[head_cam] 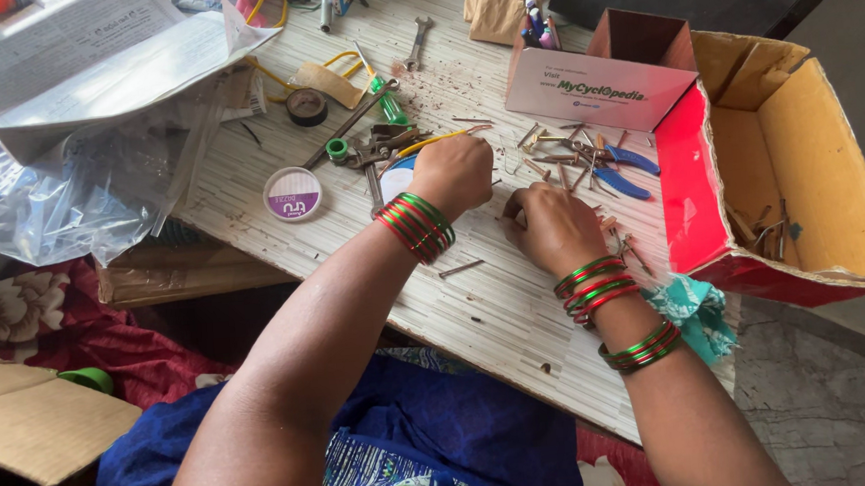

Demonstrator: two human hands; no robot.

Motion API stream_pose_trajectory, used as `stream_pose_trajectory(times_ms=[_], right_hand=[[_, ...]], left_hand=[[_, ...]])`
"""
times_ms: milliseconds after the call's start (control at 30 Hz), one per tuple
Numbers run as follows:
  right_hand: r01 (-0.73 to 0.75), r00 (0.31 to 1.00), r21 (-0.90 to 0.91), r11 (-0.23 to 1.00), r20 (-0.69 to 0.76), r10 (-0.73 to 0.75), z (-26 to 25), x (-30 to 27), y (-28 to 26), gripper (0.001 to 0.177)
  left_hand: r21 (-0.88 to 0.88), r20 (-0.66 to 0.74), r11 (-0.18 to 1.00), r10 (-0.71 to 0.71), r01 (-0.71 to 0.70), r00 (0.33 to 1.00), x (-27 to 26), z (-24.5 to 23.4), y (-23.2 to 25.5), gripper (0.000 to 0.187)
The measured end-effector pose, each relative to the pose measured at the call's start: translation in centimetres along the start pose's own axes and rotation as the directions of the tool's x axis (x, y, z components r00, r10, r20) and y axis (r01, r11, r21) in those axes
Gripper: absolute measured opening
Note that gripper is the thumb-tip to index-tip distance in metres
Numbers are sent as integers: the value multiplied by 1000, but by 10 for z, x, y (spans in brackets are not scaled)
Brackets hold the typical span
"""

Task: The person sorts various hardware items like spark plugs and wires on a desk, using pliers to handle small components. They move items between the table and a cardboard box while organizing the scattered tools.

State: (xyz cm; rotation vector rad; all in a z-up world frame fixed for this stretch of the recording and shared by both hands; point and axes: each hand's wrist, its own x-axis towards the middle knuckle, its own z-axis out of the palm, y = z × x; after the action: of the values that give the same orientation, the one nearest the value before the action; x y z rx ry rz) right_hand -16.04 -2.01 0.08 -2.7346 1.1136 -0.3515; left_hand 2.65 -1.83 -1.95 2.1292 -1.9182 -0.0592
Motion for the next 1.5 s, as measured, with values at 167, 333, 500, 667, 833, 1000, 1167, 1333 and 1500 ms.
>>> stream_pose_trajectory(times_ms=[167, 333, 500, 667, 833, 1000, 1167, 1333, 1500], right_hand=[[-19, 999, 40, 999, -28, 20, 0, -4, -1, 12], [59, 988, -1, 998, -145, -59, 3, -2, -6, 9], [76, 987, -68, 995, -134, -85, 10, -3, -5, 9], [133, 988, -84, 988, -68, -138, 9, 0, -2, 9], [119, 990, -70, 990, -73, -124, 13, 3, 2, 8], [152, 988, 427, 891, -41, -149, 15, 13, 40, 12], [-146, 987, 989, -12, 145, -65, 2, 12, 68, 12], [-139, 988, 972, -189, 122, -97, -7, 9, 70, 7], [-160, 986, 980, -116, 154, -61, 2, 13, 70, 9]], left_hand=[[-313, -73, 950, 2, -25, 997, -16, -32, -7, 17], [-998, 48, -33, 34, 49, 998, -46, -53, -28, 14], [-848, -44, -527, 157, 46, 987, -67, -48, -36, 20], [-836, 11, -539, 171, 103, 985, -69, -50, -30, 3], [-779, -9, -619, 168, 98, 986, -63, -37, -27, 7], [-802, -9, -586, 204, 115, 979, -61, -36, -27, 5], [-842, 126, -488, 239, 231, 963, -56, -39, -20, 24], [-885, 340, 349, 36, 307, 940, -56, -30, -16, 43], [-257, 247, 960, 180, -115, 952, -74, -32, 4, 36]])
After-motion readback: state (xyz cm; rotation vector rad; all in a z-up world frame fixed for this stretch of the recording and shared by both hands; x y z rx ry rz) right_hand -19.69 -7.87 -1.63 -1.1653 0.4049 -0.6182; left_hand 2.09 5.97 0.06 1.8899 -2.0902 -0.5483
